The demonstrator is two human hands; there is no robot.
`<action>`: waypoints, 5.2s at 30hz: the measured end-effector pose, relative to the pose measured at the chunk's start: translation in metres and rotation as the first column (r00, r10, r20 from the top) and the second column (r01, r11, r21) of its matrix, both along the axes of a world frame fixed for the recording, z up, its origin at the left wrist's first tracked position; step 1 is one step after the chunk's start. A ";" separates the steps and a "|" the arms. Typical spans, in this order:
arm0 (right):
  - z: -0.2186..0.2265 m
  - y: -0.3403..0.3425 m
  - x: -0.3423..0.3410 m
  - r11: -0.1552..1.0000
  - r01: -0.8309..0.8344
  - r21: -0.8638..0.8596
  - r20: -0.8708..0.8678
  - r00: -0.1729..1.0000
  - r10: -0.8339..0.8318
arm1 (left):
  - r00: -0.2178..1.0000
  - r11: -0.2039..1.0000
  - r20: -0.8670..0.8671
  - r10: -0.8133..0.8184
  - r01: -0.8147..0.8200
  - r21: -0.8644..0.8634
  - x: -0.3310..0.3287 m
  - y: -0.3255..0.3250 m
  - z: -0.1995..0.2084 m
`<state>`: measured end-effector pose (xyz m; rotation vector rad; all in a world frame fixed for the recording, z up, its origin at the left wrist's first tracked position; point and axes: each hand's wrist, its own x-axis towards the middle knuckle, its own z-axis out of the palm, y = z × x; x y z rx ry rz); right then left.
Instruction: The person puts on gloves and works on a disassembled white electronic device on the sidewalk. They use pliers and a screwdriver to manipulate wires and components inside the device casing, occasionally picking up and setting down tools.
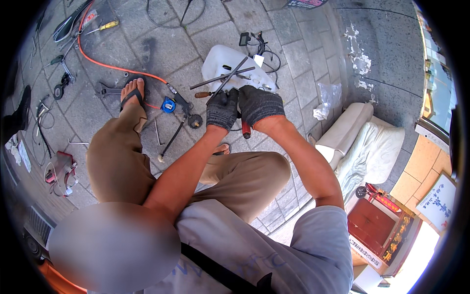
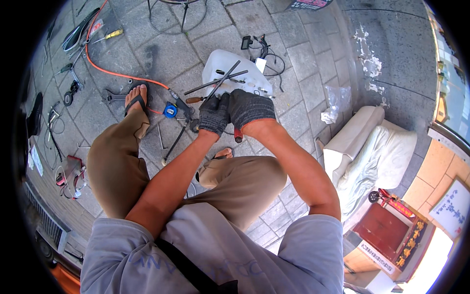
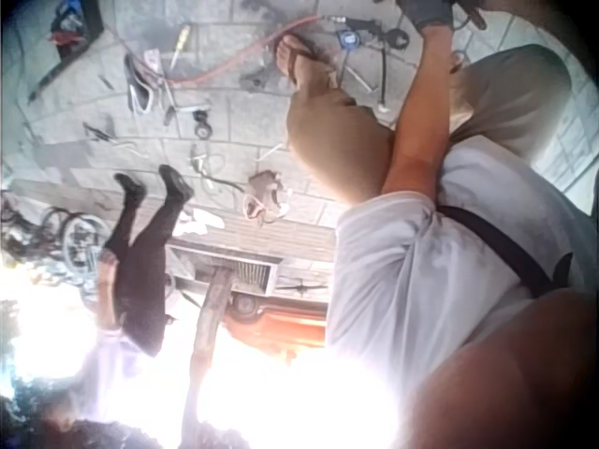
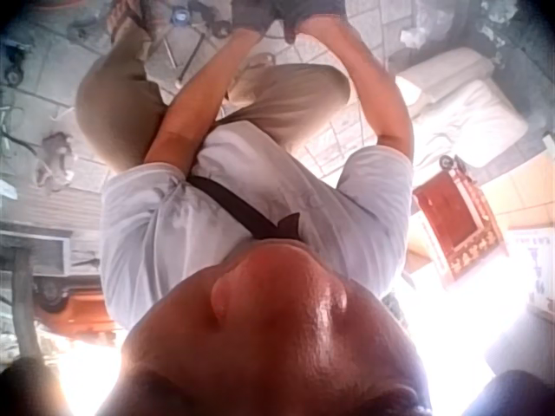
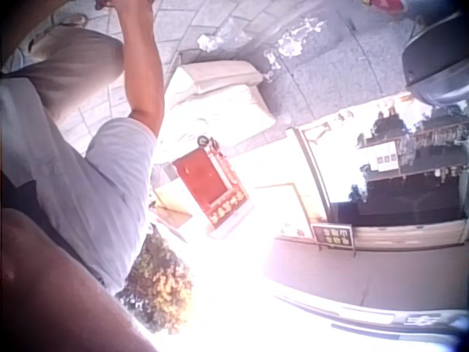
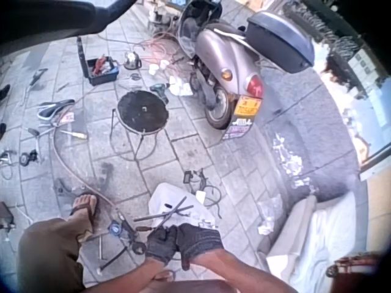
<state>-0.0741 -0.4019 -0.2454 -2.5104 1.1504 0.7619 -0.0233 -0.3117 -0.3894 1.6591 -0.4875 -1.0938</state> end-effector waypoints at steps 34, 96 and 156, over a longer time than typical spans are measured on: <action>-0.029 -0.038 0.034 0.785 -0.543 0.299 -0.084 0.804 0.588 | 0.934 0.981 0.323 -0.154 0.184 -0.064 0.003 0.030 -0.037; -0.002 -0.020 -0.102 0.610 0.736 0.292 0.448 0.459 -0.767 | 0.639 0.859 0.575 -0.511 0.403 0.315 0.073 -0.143 0.042; -0.239 0.163 0.066 0.899 -0.266 0.348 0.023 0.961 0.276 | 0.832 0.741 -0.493 0.255 -0.496 -0.454 0.302 0.020 0.221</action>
